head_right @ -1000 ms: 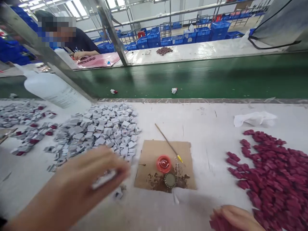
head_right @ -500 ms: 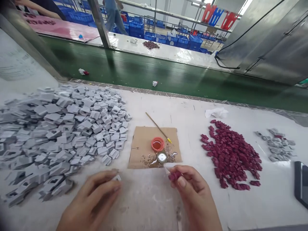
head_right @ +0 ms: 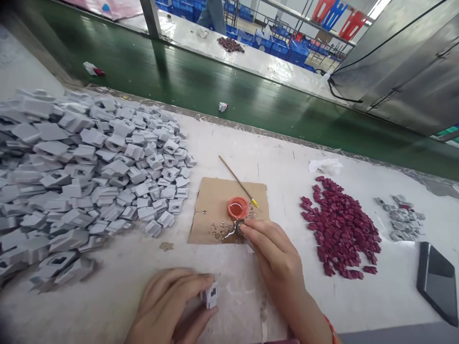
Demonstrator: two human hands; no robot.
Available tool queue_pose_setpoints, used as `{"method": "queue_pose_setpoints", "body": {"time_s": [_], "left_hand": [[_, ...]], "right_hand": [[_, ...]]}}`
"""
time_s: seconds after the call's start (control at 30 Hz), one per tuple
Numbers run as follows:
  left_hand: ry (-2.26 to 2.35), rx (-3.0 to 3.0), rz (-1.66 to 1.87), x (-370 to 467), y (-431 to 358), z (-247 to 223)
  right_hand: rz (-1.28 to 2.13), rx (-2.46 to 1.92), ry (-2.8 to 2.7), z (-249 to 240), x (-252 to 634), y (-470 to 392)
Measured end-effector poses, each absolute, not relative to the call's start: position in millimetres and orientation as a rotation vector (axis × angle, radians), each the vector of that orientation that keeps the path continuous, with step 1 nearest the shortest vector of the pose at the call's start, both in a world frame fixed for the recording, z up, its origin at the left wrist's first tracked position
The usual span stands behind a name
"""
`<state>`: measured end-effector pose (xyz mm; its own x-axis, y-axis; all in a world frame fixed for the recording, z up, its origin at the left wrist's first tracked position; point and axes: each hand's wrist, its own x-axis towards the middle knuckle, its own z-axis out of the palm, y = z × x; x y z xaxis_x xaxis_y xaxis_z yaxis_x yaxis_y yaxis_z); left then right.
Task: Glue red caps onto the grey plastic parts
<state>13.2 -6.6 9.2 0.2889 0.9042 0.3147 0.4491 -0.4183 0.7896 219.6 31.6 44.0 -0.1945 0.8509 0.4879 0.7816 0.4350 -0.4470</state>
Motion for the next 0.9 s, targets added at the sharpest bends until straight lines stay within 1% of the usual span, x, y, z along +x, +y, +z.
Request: {"method": "queue_pose_setpoints", "body": {"time_s": [0.1,0.2,0.33,0.43,0.67,0.9], "left_hand": [[1.279,1.946,1.013,11,-7,9],[1.26,1.98,1.001,9,-7,8],[1.259,2.003,0.988,8,-6,7],[1.25,2.022,0.984,10,-7,7],[1.251,2.027,0.954,9,-9,9],[1.249,2.06,0.951,9,-6,11]], "right_hand": [[0.101,-1.364,-2.01,46,218,27],[0.085,-1.38,-1.954,52,214,12],[0.334,-1.377,-1.961,59,206,-15],[0.496,-1.313,-2.007,54,201,-28],[0.53,-1.303,-1.971,35,195,-33],[0.551,-1.222,-2.032,41,184,-22]]}}
